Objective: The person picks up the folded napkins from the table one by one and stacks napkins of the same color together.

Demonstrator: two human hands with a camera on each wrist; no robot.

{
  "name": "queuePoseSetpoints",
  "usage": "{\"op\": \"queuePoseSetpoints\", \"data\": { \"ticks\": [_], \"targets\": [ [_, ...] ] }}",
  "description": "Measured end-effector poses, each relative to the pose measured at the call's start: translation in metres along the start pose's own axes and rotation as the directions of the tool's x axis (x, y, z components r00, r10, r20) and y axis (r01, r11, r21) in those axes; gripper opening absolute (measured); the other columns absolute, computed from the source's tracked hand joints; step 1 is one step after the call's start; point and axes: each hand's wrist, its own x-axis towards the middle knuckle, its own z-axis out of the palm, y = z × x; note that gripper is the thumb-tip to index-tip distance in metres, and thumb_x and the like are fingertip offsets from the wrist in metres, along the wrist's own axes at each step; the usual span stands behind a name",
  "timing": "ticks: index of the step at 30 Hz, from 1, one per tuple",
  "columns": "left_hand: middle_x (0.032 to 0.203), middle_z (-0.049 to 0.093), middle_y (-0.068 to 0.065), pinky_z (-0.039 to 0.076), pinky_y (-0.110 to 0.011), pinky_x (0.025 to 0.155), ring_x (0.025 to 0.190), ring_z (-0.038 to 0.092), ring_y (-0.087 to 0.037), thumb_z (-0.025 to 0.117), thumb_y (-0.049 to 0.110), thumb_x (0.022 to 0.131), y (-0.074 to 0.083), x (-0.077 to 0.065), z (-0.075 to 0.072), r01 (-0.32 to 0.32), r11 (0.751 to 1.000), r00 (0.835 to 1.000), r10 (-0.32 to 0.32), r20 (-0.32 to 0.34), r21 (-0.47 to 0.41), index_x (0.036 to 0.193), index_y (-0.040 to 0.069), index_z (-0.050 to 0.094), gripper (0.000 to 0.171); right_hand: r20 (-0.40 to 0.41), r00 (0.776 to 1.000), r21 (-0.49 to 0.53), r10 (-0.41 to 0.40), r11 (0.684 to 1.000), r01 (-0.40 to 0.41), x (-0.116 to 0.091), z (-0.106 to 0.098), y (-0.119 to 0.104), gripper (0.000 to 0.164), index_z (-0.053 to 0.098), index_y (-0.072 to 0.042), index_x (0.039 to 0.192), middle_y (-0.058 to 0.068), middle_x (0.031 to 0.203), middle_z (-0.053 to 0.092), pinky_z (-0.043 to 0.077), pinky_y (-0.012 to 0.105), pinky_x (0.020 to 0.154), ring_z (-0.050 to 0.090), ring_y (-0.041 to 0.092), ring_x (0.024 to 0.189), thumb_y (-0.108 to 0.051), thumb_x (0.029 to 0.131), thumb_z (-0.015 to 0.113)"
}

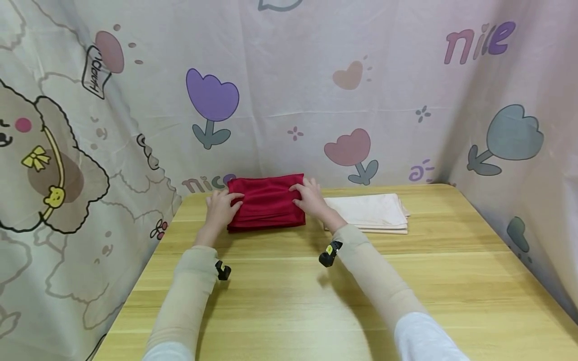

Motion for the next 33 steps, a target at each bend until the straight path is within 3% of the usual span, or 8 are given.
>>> {"op": "queuePoseSetpoints", "data": {
  "ticks": [11,19,26,33],
  "targets": [
    [0.113,0.061,-0.02,0.027,-0.051,0.084,0.107,0.044,-0.036,0.065,0.022,0.093,-0.001,0.003,0.005,0.024,1.0,0.999,-0.023,0.037,-0.015,0.118,0.014,0.071,0.026,0.036,0.999,-0.031,0.038,0.999,-0.037,0.003,0.014,0.005,0.03,0.068,-0.014,0.117,0.012,0.112,0.055,0.033,0.044,0.094,0.041,0.03,0.108,-0.017,0.087,0.071],
    [0.129,0.058,-0.022,0.028,-0.052,0.086,0.115,0.043,-0.038,0.064,0.022,0.093,-0.003,0.003,0.01,0.037,0.999,0.997,-0.036,0.074,-0.004,0.121,0.015,0.07,0.029,0.053,0.996,-0.07,0.072,0.995,-0.068,0.001,0.021,0.005,0.032,0.067,-0.016,0.12,0.011,0.114,0.055,0.033,0.043,0.096,0.041,0.029,0.109,-0.02,0.088,0.07],
    [0.134,0.055,-0.022,0.028,-0.052,0.085,0.111,0.043,-0.039,0.064,0.021,0.093,-0.007,0.002,0.016,0.037,0.999,0.995,-0.039,0.096,0.018,0.126,0.015,0.067,0.033,0.033,0.999,-0.153,0.037,0.988,-0.031,-0.001,0.029,0.006,0.035,0.066,-0.015,0.121,0.012,0.113,0.055,0.036,0.043,0.089,0.044,0.029,0.105,-0.02,0.087,0.071],
    [0.137,0.054,-0.022,0.03,-0.052,0.086,0.111,0.045,-0.039,0.064,0.021,0.093,-0.012,0.0,0.019,0.052,0.998,0.991,-0.055,0.119,0.029,0.129,0.016,0.065,0.036,0.032,0.999,-0.173,-0.014,0.985,0.02,-0.004,0.032,0.003,0.036,0.065,-0.013,0.122,0.013,0.113,0.053,0.037,0.042,0.086,0.043,0.03,0.101,-0.017,0.086,0.07]
  ]
}}
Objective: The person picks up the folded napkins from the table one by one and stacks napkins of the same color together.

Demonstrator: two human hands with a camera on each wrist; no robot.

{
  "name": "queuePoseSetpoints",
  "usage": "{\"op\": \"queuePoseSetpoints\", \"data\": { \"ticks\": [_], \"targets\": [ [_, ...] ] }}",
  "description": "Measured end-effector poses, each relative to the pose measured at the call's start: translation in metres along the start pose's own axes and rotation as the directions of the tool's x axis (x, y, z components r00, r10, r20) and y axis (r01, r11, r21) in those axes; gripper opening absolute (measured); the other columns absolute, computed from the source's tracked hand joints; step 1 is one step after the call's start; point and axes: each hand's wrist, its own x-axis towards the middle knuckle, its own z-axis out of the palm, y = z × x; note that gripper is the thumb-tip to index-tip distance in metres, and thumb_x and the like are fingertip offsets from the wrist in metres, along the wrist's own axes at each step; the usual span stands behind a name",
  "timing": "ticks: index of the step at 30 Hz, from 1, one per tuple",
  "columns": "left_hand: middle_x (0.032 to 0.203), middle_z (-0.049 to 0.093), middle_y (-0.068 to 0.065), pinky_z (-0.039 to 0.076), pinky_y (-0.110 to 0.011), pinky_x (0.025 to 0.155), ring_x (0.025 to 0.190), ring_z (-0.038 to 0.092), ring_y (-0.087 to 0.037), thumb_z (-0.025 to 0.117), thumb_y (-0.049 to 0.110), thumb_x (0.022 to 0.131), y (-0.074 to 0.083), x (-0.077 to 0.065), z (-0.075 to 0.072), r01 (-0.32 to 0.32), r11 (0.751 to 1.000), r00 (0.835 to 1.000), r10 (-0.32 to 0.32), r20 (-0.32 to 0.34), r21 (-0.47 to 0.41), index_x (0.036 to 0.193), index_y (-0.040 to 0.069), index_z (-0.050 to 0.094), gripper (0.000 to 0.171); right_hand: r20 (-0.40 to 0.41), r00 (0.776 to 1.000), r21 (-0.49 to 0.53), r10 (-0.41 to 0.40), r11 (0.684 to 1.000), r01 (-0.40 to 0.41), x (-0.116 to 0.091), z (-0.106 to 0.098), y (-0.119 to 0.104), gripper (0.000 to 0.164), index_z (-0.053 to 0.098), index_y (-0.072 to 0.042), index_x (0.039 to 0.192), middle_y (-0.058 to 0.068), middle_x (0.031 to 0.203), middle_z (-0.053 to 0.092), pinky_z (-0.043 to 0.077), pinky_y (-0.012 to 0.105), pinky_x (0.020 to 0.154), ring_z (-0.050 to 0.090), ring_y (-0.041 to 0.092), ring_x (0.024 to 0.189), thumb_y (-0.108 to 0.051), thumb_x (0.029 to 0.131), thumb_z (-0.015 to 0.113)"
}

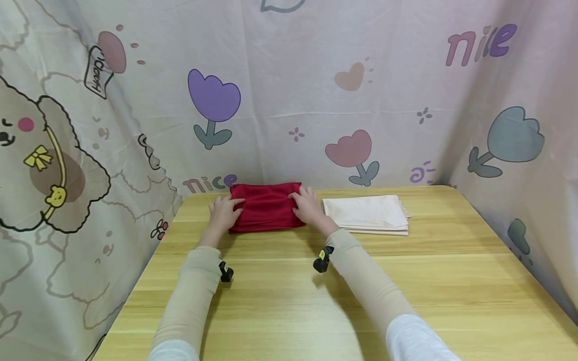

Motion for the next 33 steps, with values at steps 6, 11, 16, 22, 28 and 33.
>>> {"op": "queuePoseSetpoints", "data": {
  "ticks": [6,11,16,22,28,33],
  "targets": [
    [0.134,0.056,-0.02,0.03,-0.051,0.087,0.112,0.045,-0.039,0.063,0.022,0.094,-0.002,-0.001,0.002,0.006,1.0,0.999,-0.006,0.038,0.022,0.132,0.016,0.063,0.038,0.0,1.0,0.008,-0.006,1.0,0.006,-0.003,0.003,-0.001,0.038,0.064,-0.011,0.124,0.014,0.114,0.052,0.037,0.043,0.086,0.043,0.031,0.104,-0.015,0.086,0.07],
    [0.137,0.054,-0.022,0.03,-0.052,0.088,0.116,0.044,-0.041,0.064,0.022,0.093,0.0,-0.002,0.002,0.01,0.999,0.998,-0.013,0.065,0.043,0.134,0.016,0.06,0.042,0.021,1.0,-0.004,0.003,1.0,-0.003,-0.006,0.006,-0.002,0.041,0.061,-0.011,0.128,0.015,0.122,0.051,0.037,0.045,0.09,0.042,0.033,0.113,-0.016,0.087,0.069],
    [0.142,0.049,-0.024,0.029,-0.053,0.09,0.117,0.041,-0.041,0.065,0.024,0.092,0.0,-0.003,0.003,0.034,0.999,0.993,-0.037,0.114,0.034,0.139,0.015,0.056,0.049,0.077,0.997,-0.003,0.007,1.0,-0.007,-0.009,0.007,-0.005,0.049,0.055,-0.008,0.135,0.019,0.135,0.046,0.036,0.049,0.096,0.039,0.037,0.125,-0.018,0.088,0.069],
    [0.149,0.038,-0.027,0.027,-0.056,0.095,0.126,0.034,-0.045,0.064,0.028,0.093,0.0,-0.004,0.008,0.069,0.997,0.976,-0.076,0.204,0.044,0.146,0.012,0.046,0.058,0.14,0.989,0.01,0.039,0.999,-0.04,-0.013,0.012,-0.008,0.056,0.049,-0.005,0.141,0.023,0.147,0.038,0.034,0.052,0.103,0.034,0.039,0.132,-0.02,0.091,0.067],
    [0.152,0.034,-0.028,0.026,-0.057,0.097,0.129,0.031,-0.046,0.063,0.029,0.093,-0.002,-0.003,0.011,0.091,0.995,0.966,-0.1,0.238,0.048,0.148,0.012,0.042,0.062,0.181,0.979,0.033,0.09,0.995,-0.098,-0.015,0.015,-0.01,0.057,0.044,-0.005,0.145,0.022,0.148,0.035,0.031,0.051,0.105,0.03,0.039,0.135,-0.024,0.094,0.063],
    [0.153,0.032,-0.028,0.025,-0.058,0.098,0.134,0.027,-0.048,0.061,0.028,0.094,0.001,-0.003,0.01,0.091,0.994,0.957,-0.102,0.27,0.052,0.149,0.011,0.04,0.061,0.204,0.968,0.048,0.144,0.986,-0.157,-0.017,0.017,-0.009,0.059,0.042,-0.006,0.147,0.022,0.149,0.035,0.031,0.05,0.106,0.029,0.038,0.137,-0.028,0.096,0.06]
  ]
}}
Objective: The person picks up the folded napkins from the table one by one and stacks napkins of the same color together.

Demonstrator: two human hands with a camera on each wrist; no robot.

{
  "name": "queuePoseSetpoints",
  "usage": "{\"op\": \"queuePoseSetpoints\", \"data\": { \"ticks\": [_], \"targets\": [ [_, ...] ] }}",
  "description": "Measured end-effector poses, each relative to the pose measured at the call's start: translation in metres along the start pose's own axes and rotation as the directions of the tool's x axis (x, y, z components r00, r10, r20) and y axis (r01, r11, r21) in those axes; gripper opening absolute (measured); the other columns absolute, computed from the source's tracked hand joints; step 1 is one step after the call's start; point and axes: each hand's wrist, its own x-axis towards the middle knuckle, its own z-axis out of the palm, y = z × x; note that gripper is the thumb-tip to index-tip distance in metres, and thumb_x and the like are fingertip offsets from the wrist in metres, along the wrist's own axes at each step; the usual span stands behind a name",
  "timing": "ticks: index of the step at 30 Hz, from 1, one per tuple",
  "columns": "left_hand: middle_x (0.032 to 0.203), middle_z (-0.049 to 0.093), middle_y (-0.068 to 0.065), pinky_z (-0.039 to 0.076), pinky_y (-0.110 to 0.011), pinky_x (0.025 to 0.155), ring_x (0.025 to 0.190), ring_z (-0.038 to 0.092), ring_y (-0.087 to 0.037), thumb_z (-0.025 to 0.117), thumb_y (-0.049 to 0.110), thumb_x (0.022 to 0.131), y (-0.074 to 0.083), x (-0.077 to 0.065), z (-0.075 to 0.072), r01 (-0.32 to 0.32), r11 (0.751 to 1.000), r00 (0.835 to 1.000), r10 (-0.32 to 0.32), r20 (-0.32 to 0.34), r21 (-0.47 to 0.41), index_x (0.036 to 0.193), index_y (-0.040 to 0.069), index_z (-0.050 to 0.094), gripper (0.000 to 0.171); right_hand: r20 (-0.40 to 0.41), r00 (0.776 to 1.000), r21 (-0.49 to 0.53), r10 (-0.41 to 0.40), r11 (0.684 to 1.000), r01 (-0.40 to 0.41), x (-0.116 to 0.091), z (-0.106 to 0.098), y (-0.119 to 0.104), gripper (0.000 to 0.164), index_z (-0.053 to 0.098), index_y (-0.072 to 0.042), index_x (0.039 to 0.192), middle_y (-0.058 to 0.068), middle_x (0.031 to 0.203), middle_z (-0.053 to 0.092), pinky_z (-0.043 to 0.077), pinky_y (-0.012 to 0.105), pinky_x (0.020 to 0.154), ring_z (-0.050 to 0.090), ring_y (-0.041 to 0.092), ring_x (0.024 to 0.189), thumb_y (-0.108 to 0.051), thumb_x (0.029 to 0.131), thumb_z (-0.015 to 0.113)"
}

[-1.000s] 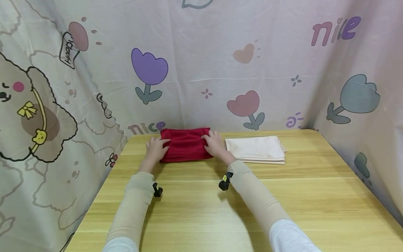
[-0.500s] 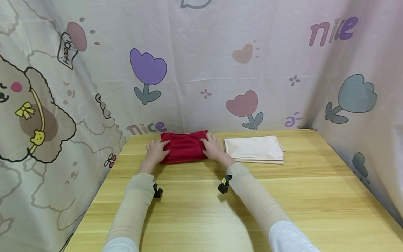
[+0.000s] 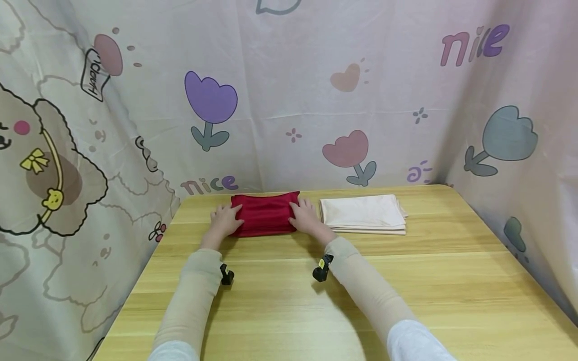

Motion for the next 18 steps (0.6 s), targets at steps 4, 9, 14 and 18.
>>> {"op": "queuePoseSetpoints", "data": {
  "ticks": [4,9,14,18],
  "targets": [
    [0.152,0.031,-0.03,0.026,-0.059,0.099,0.136,0.025,-0.049,0.06,0.028,0.095,0.001,-0.002,0.0,0.002,1.0,1.0,-0.002,0.031,0.002,0.15,0.01,0.038,0.062,0.026,0.999,0.01,0.028,1.0,-0.028,-0.001,0.004,0.001,0.06,0.039,-0.007,0.149,0.02,0.152,0.033,0.031,0.05,0.106,0.028,0.037,0.139,-0.031,0.097,0.057],
    [0.151,0.031,-0.031,0.026,-0.061,0.1,0.135,0.027,-0.051,0.059,0.027,0.095,0.002,-0.002,0.001,0.012,1.0,0.999,-0.012,0.046,-0.001,0.15,0.01,0.036,0.062,0.036,0.999,0.05,0.037,0.998,-0.039,-0.004,0.007,0.002,0.06,0.036,-0.006,0.15,0.02,0.153,0.034,0.03,0.052,0.106,0.027,0.037,0.14,-0.03,0.098,0.055],
    [0.15,0.032,-0.032,0.029,-0.063,0.1,0.134,0.03,-0.052,0.06,0.027,0.095,0.001,-0.001,0.002,0.005,1.0,0.999,-0.004,0.037,-0.005,0.15,0.008,0.037,0.062,0.054,0.997,0.073,0.055,0.996,-0.059,-0.006,0.009,0.002,0.06,0.034,-0.007,0.151,0.018,0.154,0.032,0.03,0.051,0.105,0.025,0.036,0.141,-0.031,0.1,0.052],
    [0.149,0.034,-0.034,0.032,-0.063,0.106,0.134,0.032,-0.053,0.061,0.025,0.095,-0.001,-0.001,0.004,-0.026,1.0,1.0,0.026,0.015,-0.006,0.148,0.004,0.038,0.062,0.076,0.995,0.071,0.07,0.995,-0.075,-0.006,0.011,0.003,0.059,0.032,-0.009,0.152,0.016,0.156,0.03,0.029,0.051,0.106,0.024,0.035,0.142,-0.035,0.101,0.048]
  ]
}}
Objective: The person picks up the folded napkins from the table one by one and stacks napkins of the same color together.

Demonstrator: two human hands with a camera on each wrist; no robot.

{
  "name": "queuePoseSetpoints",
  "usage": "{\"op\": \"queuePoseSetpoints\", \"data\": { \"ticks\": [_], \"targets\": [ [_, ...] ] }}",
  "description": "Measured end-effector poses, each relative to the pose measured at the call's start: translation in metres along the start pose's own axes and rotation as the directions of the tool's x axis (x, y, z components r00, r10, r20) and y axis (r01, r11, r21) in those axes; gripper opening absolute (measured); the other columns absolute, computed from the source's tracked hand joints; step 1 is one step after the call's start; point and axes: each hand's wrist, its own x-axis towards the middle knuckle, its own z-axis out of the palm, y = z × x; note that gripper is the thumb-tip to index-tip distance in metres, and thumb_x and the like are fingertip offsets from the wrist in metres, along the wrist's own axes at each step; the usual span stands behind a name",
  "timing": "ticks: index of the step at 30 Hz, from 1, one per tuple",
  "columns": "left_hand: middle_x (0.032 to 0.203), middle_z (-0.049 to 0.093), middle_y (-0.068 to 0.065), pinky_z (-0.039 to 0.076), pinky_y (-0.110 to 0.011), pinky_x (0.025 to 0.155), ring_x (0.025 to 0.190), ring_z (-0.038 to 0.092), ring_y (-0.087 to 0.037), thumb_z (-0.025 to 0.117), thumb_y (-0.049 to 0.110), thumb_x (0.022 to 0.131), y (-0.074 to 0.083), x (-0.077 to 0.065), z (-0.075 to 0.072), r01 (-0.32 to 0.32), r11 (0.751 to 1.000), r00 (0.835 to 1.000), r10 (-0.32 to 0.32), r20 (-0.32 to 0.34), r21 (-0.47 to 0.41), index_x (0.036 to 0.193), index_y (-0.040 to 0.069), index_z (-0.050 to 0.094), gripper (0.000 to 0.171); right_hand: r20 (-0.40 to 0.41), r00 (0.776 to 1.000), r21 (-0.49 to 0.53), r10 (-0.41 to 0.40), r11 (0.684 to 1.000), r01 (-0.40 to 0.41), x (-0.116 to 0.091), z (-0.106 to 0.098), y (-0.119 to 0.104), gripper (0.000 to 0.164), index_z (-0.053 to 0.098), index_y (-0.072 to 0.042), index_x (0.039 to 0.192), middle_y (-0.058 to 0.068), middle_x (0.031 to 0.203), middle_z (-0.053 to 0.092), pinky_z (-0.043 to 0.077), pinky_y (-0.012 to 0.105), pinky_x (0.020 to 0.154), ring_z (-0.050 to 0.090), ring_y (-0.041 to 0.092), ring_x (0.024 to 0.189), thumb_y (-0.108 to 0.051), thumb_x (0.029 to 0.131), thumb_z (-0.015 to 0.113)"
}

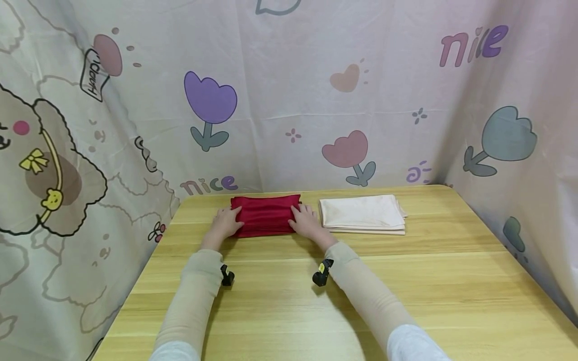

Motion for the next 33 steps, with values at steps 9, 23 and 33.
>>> {"op": "queuePoseSetpoints", "data": {
  "ticks": [9,23,33],
  "targets": [
    [0.149,0.035,-0.033,0.036,-0.064,0.103,0.135,0.031,-0.053,0.06,0.029,0.095,-0.0028,-0.0018,0.0001,0.017,1.0,1.0,-0.017,0.009,0.001,0.148,0.005,0.039,0.062,0.017,1.0,-0.026,0.017,1.0,-0.016,-0.0005,0.0009,-0.0003,0.058,0.033,-0.011,0.152,0.014,0.158,0.028,0.027,0.052,0.107,0.022,0.034,0.144,-0.037,0.102,0.045],
    [0.154,0.028,-0.027,0.026,-0.068,0.103,0.139,0.018,-0.05,0.055,0.036,0.098,-0.0047,-0.0062,0.0004,0.059,0.998,0.997,-0.061,0.053,0.036,0.148,0.01,0.041,0.058,-0.03,0.995,-0.134,0.091,0.987,-0.094,-0.0036,0.0013,-0.009,0.059,0.041,-0.009,0.148,0.015,0.161,0.017,0.018,0.055,0.118,0.013,0.035,0.149,-0.041,0.099,0.049],
    [0.163,0.013,-0.02,0.009,-0.076,0.109,0.149,0.005,-0.045,0.047,0.043,0.1,-0.0054,-0.0074,-0.0004,0.066,0.991,0.992,-0.079,0.103,0.118,0.152,0.004,0.03,0.067,0.06,0.994,-0.215,0.089,0.974,-0.074,-0.0033,0.0003,-0.0052,0.065,0.023,-0.009,0.155,0.01,0.166,0.006,0.009,0.054,0.121,-0.005,0.03,0.153,-0.045,0.103,0.038]
  ]
}}
